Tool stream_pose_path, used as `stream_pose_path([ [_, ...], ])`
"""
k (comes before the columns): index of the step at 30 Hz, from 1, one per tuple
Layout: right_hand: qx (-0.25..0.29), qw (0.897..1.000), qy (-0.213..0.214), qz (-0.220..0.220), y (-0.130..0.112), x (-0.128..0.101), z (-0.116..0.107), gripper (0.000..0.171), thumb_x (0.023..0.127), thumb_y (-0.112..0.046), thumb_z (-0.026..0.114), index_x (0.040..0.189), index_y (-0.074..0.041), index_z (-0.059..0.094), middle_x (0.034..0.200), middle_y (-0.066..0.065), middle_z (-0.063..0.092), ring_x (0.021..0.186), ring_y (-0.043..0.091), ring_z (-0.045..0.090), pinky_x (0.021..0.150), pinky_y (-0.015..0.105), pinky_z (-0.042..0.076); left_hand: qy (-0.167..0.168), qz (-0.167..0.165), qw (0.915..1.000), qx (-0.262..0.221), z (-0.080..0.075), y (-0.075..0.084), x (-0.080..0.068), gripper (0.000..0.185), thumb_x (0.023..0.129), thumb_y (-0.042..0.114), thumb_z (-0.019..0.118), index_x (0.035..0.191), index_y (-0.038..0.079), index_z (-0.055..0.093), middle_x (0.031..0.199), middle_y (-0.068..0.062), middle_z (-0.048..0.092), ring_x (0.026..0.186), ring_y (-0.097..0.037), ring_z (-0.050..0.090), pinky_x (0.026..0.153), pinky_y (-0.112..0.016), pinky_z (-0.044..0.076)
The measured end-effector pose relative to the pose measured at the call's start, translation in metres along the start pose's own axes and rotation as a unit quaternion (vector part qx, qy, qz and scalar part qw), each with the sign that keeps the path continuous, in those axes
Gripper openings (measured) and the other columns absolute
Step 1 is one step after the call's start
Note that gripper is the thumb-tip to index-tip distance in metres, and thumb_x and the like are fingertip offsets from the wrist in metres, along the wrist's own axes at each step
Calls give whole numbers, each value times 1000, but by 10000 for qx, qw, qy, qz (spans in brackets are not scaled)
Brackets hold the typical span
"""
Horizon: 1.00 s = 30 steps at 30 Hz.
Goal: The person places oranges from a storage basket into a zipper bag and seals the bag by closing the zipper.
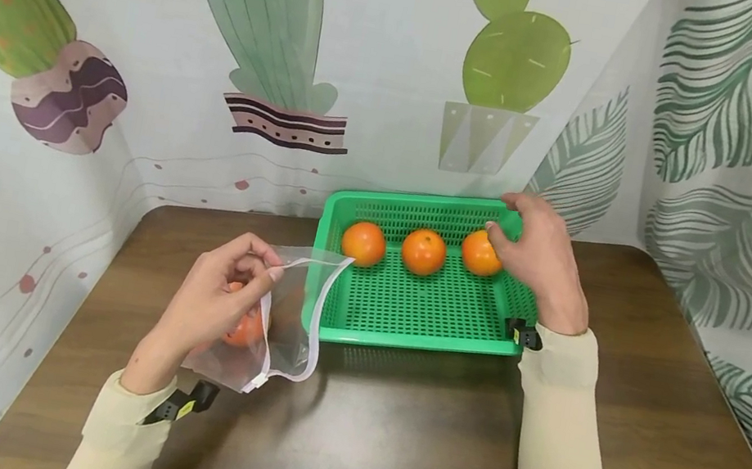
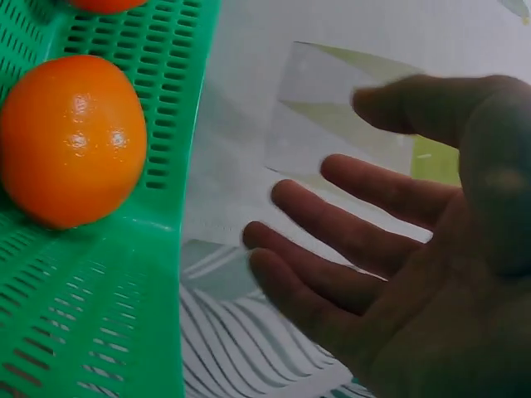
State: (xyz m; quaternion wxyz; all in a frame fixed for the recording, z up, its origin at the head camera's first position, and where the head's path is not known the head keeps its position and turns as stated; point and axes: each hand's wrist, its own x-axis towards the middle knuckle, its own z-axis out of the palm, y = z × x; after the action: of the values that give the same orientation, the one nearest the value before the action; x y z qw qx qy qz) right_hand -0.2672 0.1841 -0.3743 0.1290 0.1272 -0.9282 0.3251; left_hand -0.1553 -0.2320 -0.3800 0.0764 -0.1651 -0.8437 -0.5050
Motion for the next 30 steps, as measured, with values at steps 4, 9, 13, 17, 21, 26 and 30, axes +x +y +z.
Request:
stream_pose_path([
  [4,-164,9970,-739,146,1,-1,0,58,102,-19,66,152,4,49,156,27,49,149,49,37,121,64,29,-10,37,10000,-20,0,0,1,8,103,11,71,107,16,66,68,-1,62,55,-17,55,52,-27,47],
  [9,-451,9831,-1716,446,3,-3,4,72,104,-24,64,164,-1,31,169,26,28,156,47,24,123,65,26,-18,35,10000,58,0,0,1,9,103,11,71,107,17,66,69,0,64,57,-18,56,54,-27,48],
  [13,-663,9709,-2242,510,6,-4,9,79,104,-26,66,167,-3,24,171,26,19,156,48,22,121,67,28,-21,63,9998,164,-1,-1,0,9,103,12,71,107,17,66,70,1,64,57,-16,55,54,-27,46],
  [17,-677,9668,-2406,537,6,-4,11,80,103,-27,67,166,-2,24,172,26,19,156,48,23,121,67,29,-38,35,9999,103,-1,-1,0,8,103,12,71,107,17,66,70,0,64,56,-16,55,53,-28,47],
  [21,-694,9604,-2639,568,5,-3,12,80,103,-28,68,166,-1,26,172,26,19,155,47,25,121,66,30,-13,58,9999,114,-1,-1,0,8,103,12,71,106,17,66,69,1,64,59,-16,54,57,-27,48],
  [26,-759,9563,-2754,631,5,-4,12,81,103,-29,69,166,-1,26,171,26,19,151,46,31,117,66,35,-28,66,9999,103,-1,-1,0,8,103,12,71,106,17,65,70,1,64,57,-16,55,55,-27,48],
  [30,-745,9575,-2698,701,5,-4,12,82,102,-29,71,165,1,28,165,27,22,140,46,41,112,65,41,-28,64,9999,114,-1,-1,0,8,103,11,71,106,16,66,70,1,65,60,-17,56,59,-27,49],
])
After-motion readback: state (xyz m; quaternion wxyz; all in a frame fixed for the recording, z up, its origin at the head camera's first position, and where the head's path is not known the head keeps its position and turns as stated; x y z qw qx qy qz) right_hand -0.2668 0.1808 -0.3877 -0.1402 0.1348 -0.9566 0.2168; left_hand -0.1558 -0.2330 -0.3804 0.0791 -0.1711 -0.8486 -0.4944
